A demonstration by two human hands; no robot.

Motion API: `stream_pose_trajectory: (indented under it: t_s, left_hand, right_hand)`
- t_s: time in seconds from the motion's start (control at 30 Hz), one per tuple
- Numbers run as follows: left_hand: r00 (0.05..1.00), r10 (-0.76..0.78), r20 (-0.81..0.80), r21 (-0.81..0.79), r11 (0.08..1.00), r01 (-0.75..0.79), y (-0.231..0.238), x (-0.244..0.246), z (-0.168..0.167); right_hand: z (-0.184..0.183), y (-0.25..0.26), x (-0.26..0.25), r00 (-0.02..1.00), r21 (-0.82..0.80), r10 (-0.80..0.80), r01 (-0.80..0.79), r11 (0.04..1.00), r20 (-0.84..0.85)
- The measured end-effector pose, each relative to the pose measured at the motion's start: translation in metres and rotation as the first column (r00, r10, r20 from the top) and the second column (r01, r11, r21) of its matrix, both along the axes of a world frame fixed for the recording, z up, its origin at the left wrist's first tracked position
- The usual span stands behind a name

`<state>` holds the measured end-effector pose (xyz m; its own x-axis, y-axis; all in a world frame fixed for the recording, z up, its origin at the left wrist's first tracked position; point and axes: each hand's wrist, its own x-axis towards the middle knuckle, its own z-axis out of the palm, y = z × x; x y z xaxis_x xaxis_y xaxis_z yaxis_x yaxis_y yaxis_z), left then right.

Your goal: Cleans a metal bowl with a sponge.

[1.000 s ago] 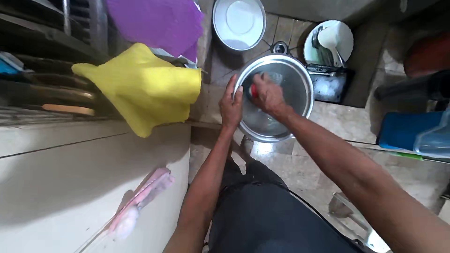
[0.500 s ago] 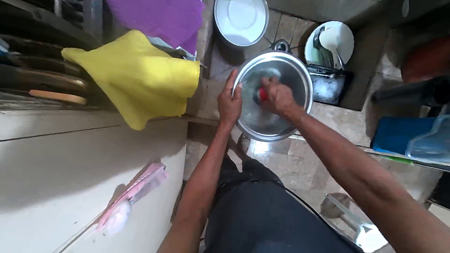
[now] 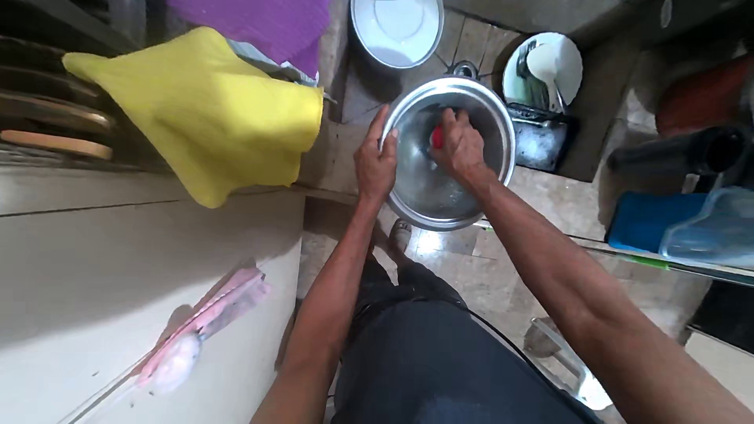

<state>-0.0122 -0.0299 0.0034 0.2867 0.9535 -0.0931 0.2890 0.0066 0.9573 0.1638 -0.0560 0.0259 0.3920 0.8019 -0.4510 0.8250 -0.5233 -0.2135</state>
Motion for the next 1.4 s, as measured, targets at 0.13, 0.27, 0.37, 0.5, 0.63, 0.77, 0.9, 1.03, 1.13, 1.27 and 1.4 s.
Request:
stream_pose_trajectory:
  t_s: [0.13, 0.27, 0.37, 0.5, 0.63, 0.77, 0.9, 1.03, 1.13, 1.27, 1.4]
  left_hand:
    - [1.0, 0.01, 0.014, -0.007, 1.0, -0.01, 0.0, 0.001, -0.002]
    - [1.0, 0.02, -0.002, 0.006, 1.0, -0.02, 0.0, 0.001, -0.002]
    - [0.999, 0.031, -0.015, 0.002, 1.0, -0.031, 0.001, 0.002, 0.0]
    - [0.999, 0.021, 0.026, 0.008, 1.0, -0.021, 0.001, 0.001, -0.003]
    - [0.999, 0.013, 0.032, -0.004, 1.0, -0.013, 0.003, -0.001, -0.002]
    - [1.0, 0.018, 0.024, -0.001, 1.0, -0.018, 0.001, 0.001, -0.003]
    - [1.0, 0.015, -0.016, -0.009, 1.0, -0.015, 0.001, 0.001, -0.001]
    - [1.0, 0.01, 0.001, -0.008, 1.0, -0.01, 0.002, 0.0, -0.001]
    - [1.0, 0.011, 0.026, 0.011, 1.0, -0.011, 0.002, 0.0, -0.004]
    - [0.997, 0.038, 0.061, 0.003, 0.999, -0.038, 0.002, 0.002, -0.003]
    - [0.992, 0.111, 0.054, -0.052, 0.993, -0.109, -0.011, 0.007, 0.001]
  right_hand:
    - [-0.009, 0.01, -0.034, 0.98, 0.102, 0.071, -0.052, 0.993, -0.186]
    - [-0.01, -0.022, -0.054, 0.921, 0.029, 0.31, -0.312, 0.95, -0.236]
    - [0.007, -0.051, -0.029, 0.849, -0.181, 0.481, -0.519, 0.835, -0.218]
    - [0.018, -0.048, 0.013, 0.882, -0.378, 0.468, -0.452, 0.808, -0.054]
    - [0.008, -0.006, 0.018, 0.923, -0.171, 0.373, -0.353, 0.92, 0.099]
    - [-0.005, 0.014, -0.03, 0.947, 0.077, 0.32, -0.32, 0.944, 0.011]
    - [-0.007, -0.026, -0.041, 0.828, 0.081, 0.513, -0.508, 0.857, -0.228]
    - [0.009, -0.051, 0.006, 0.71, -0.18, 0.63, -0.696, 0.695, -0.313]
    - [0.008, -0.051, 0.021, 0.659, -0.167, 0.683, -0.747, 0.644, -0.316]
    - [-0.01, -0.036, -0.026, 0.712, 0.052, 0.644, -0.658, 0.751, -0.281]
    - [-0.02, -0.011, -0.05, 0.933, 0.274, 0.337, -0.294, 0.916, -0.124]
